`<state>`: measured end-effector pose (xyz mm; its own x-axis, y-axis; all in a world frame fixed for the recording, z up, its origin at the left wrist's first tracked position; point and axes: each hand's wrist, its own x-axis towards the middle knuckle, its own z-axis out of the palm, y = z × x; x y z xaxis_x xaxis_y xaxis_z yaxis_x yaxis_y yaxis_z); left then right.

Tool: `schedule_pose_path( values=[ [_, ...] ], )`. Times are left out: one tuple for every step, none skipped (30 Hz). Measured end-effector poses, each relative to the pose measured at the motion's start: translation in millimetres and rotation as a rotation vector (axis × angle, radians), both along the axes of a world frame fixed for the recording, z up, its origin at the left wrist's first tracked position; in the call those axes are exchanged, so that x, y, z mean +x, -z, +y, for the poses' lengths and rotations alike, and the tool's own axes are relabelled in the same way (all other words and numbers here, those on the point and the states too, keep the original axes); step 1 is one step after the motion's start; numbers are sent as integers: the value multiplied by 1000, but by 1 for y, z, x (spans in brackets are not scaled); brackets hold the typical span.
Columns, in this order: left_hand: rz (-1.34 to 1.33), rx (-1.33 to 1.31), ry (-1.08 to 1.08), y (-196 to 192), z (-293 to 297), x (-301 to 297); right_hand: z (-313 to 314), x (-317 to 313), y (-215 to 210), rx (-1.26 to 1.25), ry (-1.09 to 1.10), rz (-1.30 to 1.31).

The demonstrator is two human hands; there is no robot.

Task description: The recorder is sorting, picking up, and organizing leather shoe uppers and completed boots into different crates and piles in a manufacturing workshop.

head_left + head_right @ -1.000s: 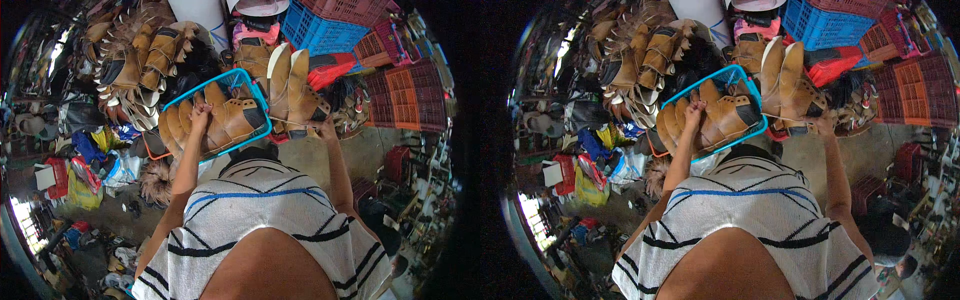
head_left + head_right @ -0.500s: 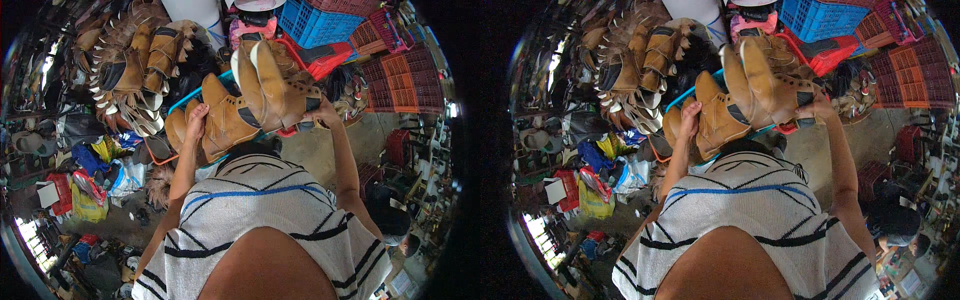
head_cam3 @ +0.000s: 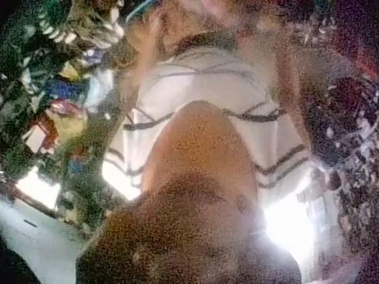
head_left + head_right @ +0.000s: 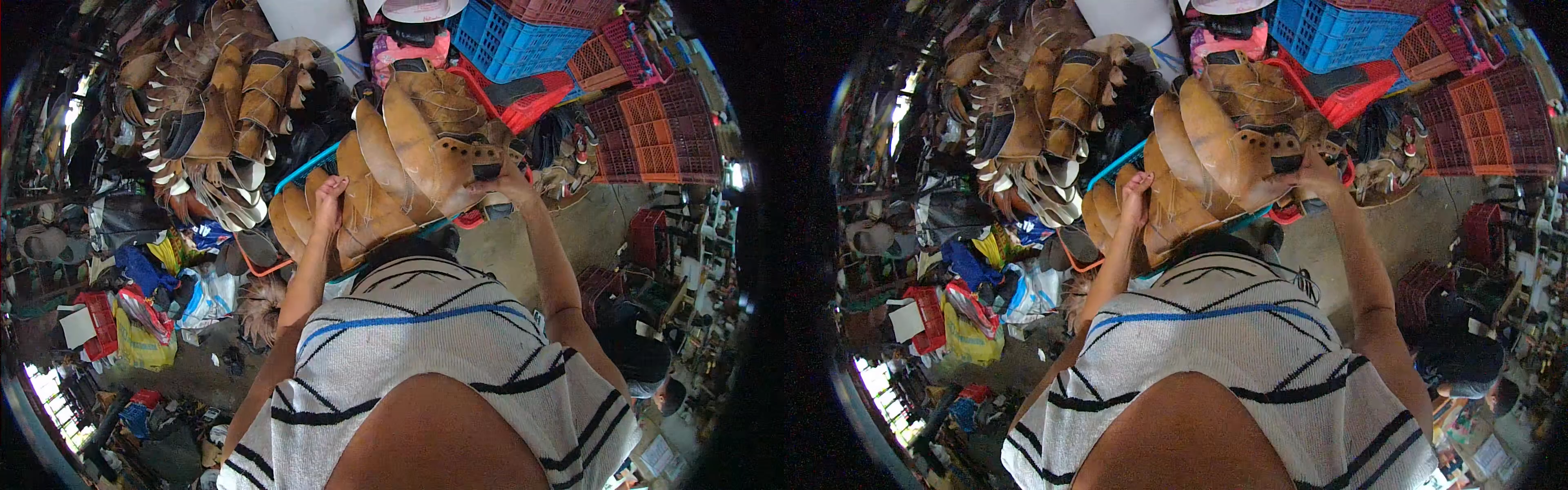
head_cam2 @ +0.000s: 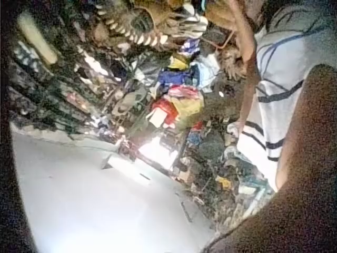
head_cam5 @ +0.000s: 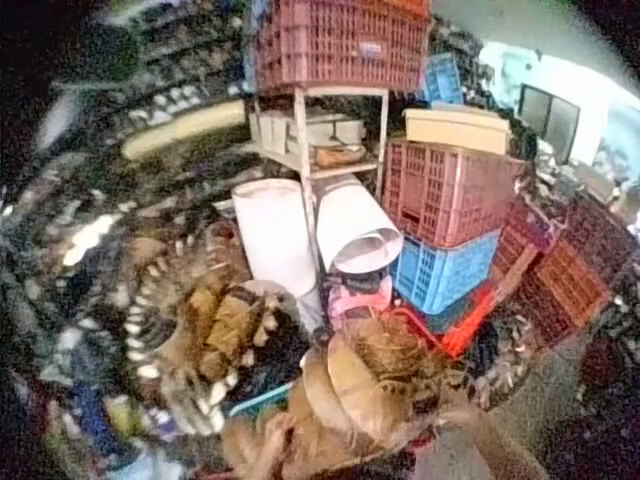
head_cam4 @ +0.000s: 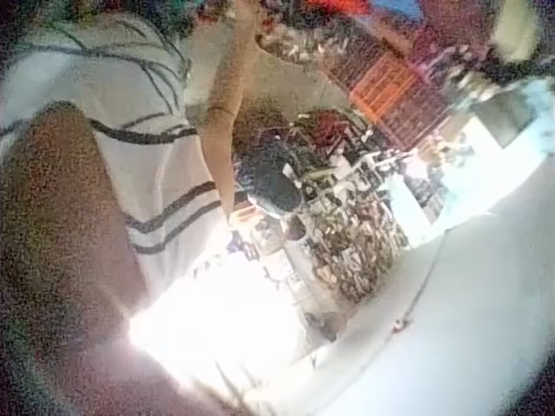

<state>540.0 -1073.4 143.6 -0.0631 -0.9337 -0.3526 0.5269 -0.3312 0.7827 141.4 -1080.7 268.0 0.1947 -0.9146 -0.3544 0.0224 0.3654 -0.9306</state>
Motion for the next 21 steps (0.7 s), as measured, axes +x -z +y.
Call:
schedule_pose_path(
  values=[
    [18, -4, 34, 2, 1, 6, -1, 5, -5, 2, 1, 2],
    [34, -10, 64, 3, 1, 9, -4, 19, -20, -61, -1, 49],
    [37, -12, 68, -1, -1, 4, -10, 29, -34, -127, 5, 100],
    [49, -1, 50, -10, -1, -3, -16, 31, -40, -126, 15, 101],
    [59, 11, 28, -18, -1, -9, -23, 35, -45, -98, -95, 186],
    [58, 12, 33, -24, -3, -18, -29, 40, -52, -70, -204, 270],
    [-64, -53, 57, -29, -2, -24, -29, 58, -71, -251, -193, 460],
    [-184, -121, 95, -31, -2, -28, -32, 60, -64, -247, -182, 460],
    [-248, -132, 134, -33, -4, -28, -40, 59, -48, -143, -216, 561],
    [-246, -138, 139, -22, -5, -21, -46, 59, -32, -45, -255, 664],
    [-219, -65, 124, 1, -6, -9, -45, 56, -15, -80, -141, 467],
    [-192, 16, 106, 16, -3, -1, -42, 56, -10, -85, -146, 469],
    [-190, 20, 108, 12, 0, -4, -35, 54, -6, 21, -66, 205],
    [-101, 28, 73, 0, 0, -11, -30, 49, 1, 122, 25, -60],
    [-11, 34, 53, -9, -4, -20, -25, 31, 36, 140, 59, -3],
    [-11, 32, 50, -9, -4, -20, -27, 32, 37, 138, 57, -3],
    [13, 34, 27, -10, -4, -21, -27, 33, 38, 90, 40, 66],
    [36, 37, 4, -10, -6, -22, -25, 33, 40, 43, 25, 135],
    [31, 36, -24, -8, -4, -17, -27, 55, 3, -15, 25, 47],
    [19, 48, -11, -9, -5, -20, -25, 50, 9, -13, 41, 49],
    [6, 60, 2, -9, -6, -23, -26, 43, 19, -2, 32, 81]
  ],
)
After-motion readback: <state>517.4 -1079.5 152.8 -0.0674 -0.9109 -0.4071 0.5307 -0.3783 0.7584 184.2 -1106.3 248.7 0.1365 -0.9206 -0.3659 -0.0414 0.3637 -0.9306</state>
